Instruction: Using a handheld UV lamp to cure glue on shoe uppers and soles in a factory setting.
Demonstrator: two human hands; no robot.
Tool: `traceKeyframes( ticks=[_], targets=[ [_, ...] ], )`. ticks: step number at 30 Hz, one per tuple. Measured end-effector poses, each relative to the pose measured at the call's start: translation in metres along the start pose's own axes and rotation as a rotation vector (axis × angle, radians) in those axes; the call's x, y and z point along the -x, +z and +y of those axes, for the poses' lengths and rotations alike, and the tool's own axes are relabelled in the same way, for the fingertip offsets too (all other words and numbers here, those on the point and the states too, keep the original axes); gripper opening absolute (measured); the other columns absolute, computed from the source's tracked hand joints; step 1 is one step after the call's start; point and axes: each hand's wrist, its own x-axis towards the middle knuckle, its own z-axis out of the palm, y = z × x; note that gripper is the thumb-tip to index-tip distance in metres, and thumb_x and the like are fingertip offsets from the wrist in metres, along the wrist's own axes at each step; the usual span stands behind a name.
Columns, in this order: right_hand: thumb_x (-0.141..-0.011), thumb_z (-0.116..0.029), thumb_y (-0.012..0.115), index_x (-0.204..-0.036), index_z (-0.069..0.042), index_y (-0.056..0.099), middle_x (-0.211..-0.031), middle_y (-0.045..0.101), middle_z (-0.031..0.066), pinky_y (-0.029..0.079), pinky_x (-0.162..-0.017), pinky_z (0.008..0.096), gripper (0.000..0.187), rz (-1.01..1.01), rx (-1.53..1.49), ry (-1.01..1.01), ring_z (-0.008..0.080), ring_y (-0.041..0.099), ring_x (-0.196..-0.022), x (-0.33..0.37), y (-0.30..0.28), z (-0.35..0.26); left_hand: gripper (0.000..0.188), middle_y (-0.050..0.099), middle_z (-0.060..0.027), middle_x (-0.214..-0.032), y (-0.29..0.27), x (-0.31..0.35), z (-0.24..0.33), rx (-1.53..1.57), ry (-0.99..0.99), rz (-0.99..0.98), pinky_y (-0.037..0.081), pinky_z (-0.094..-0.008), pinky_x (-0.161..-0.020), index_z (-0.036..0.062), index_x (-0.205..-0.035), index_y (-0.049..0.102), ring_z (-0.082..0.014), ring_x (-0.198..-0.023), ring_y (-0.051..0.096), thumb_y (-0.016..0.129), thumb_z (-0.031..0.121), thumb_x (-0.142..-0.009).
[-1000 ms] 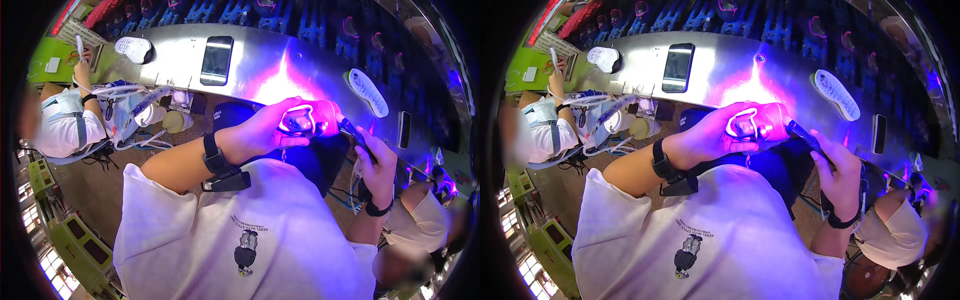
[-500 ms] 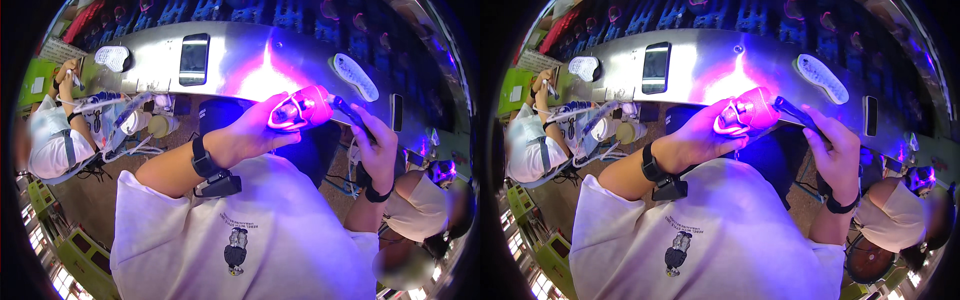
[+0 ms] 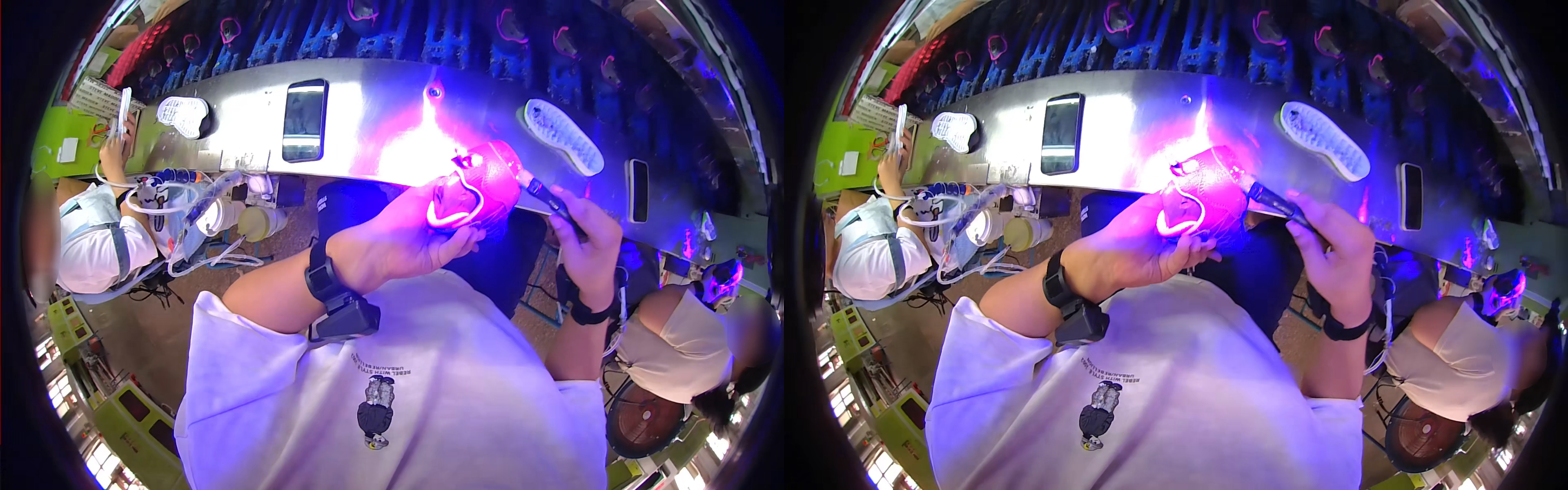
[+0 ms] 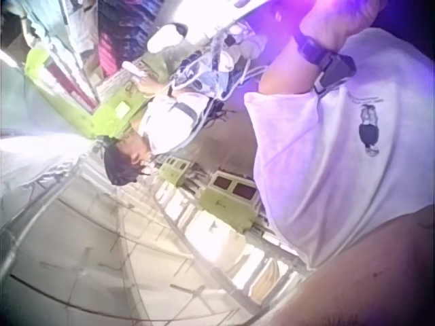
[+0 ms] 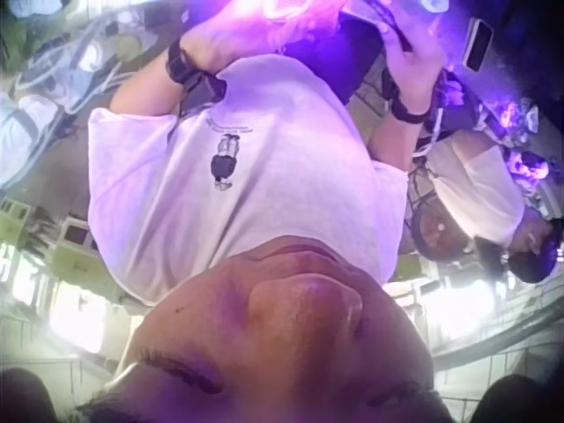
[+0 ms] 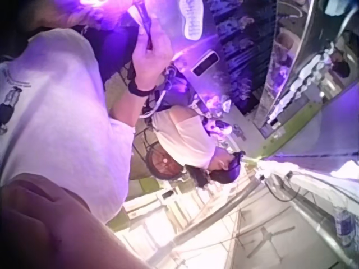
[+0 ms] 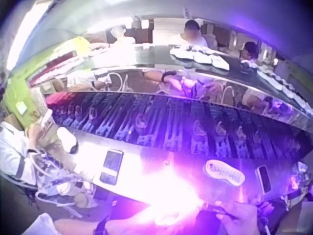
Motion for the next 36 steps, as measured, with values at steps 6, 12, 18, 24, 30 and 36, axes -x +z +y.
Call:
traceKeyframes(
  ticks=[6, 12, 18, 24, 30, 36],
  targets=[
    [-0.081, 0.002, 0.076, -0.122, -0.005, 0.073, -0.077, 0.06, 0.0028, 0.038, -0.054, 0.025, 0.042, 0.143, -0.025, -0.144, 0.0095, 0.048, -0.06, -0.004, 0.012, -0.001, 0.068, 0.06, -0.0336, -0.111, 0.003, 0.002, -0.006, 0.174, -0.173, -0.131, 0.066, -0.0323, -0.074, -0.0213, -0.133, 0.04, -0.0325, -0.097, 0.07, 0.055, 0.037, -0.101],
    [-0.08, 0.002, 0.078, -0.119, -0.003, 0.074, -0.082, 0.065, 0.0022, 0.038, -0.055, 0.0232, 0.04, 0.156, -0.059, -0.139, 0.0087, 0.048, -0.061, 0.012, 0.033, 0.005, 0.059, 0.064, -0.0315, -0.106, -0.001, 0.016, -0.013, 0.111, -0.09, -0.167, 0.067, -0.0337, -0.072, -0.0125, -0.13, 0.049, -0.033, -0.086, 0.073, 0.053, 0.039, -0.101],
    [-0.085, -0.002, 0.077, -0.125, 0.002, 0.069, -0.107, 0.074, 0.0119, 0.054, -0.079, 0.0308, 0.041, 0.147, -0.211, 0.026, 0.016, 0.069, -0.09, 0.038, 0.05, 0.03, 0.054, 0.068, -0.0129, -0.115, 0.033, 0.041, -0.021, -0.429, 0.332, 0.065, 0.064, -0.0415, -0.085, 0.0004, -0.134, 0.053, -0.0253, -0.099, 0.072, 0.058, 0.043, -0.102],
    [-0.091, -0.005, 0.071, -0.133, -0.008, 0.067, -0.104, 0.075, 0.0132, 0.052, -0.083, 0.0304, 0.043, 0.107, -0.078, 0.283, 0.0172, 0.069, -0.087, -0.001, 0.029, -0.015, 0.058, 0.067, -0.0082, -0.125, 0.022, 0.038, 0.017, -1.05, 0.715, -0.037, 0.053, -0.0337, -0.1, 0.0, -0.14, 0.052, -0.0164, -0.113, 0.066, 0.077, 0.01, -0.089],
    [-0.088, 0.002, 0.07, -0.132, -0.004, 0.067, -0.108, 0.073, 0.0098, 0.051, -0.089, 0.0276, 0.044, 0.151, -0.077, 0.05, 0.0129, 0.066, -0.098, -0.016, -0.004, -0.047, 0.084, 0.061, -0.0108, -0.136, 0.039, 0.031, 0.019, -1.338, 0.767, -0.01, 0.05, -0.0351, -0.107, -0.0047, -0.15, 0.042, -0.0179, -0.123, 0.061, 0.086, 0.006, -0.079],
    [-0.084, -0.001, 0.074, -0.123, -0.002, 0.07, -0.096, 0.073, 0.0143, 0.054, -0.078, 0.0313, 0.039, 0.286, -0.129, -0.042, 0.0242, 0.071, -0.084, -0.023, -0.015, -0.037, 0.092, 0.058, -0.0113, -0.143, 0.052, 0.014, 0.005, -1.638, 0.758, 0.027, 0.043, -0.0358, -0.111, -0.0035, -0.152, 0.042, -0.0175, -0.129, 0.055, 0.09, 0.017, -0.075]
  ],
)
